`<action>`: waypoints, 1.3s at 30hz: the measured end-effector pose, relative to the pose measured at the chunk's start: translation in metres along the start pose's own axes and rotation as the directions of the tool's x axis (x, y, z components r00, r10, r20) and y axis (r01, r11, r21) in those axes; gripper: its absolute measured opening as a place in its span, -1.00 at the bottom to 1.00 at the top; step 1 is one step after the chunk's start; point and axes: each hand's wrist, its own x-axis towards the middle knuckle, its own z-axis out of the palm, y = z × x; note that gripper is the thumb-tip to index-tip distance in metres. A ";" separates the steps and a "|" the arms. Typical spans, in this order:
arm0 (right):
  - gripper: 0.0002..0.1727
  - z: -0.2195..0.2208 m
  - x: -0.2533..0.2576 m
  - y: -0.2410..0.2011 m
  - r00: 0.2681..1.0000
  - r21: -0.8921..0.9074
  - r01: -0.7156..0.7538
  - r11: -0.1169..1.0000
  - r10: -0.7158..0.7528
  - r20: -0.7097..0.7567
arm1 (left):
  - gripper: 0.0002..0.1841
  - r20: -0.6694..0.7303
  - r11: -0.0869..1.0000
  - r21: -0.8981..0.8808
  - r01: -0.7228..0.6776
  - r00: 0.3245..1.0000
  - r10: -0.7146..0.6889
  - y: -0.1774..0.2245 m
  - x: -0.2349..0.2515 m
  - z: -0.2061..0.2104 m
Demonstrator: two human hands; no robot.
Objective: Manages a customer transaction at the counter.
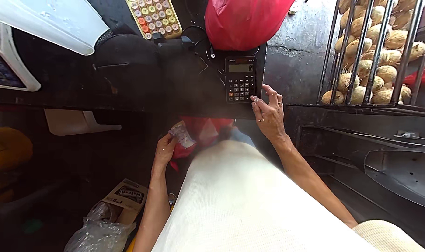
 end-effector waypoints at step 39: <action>-0.57 0.017 -0.013 0.012 0.997 0.342 -0.046 0.939 0.064 -0.043 | -0.82 0.072 0.987 -0.100 -0.128 0.988 0.135 0.048 -0.030 0.010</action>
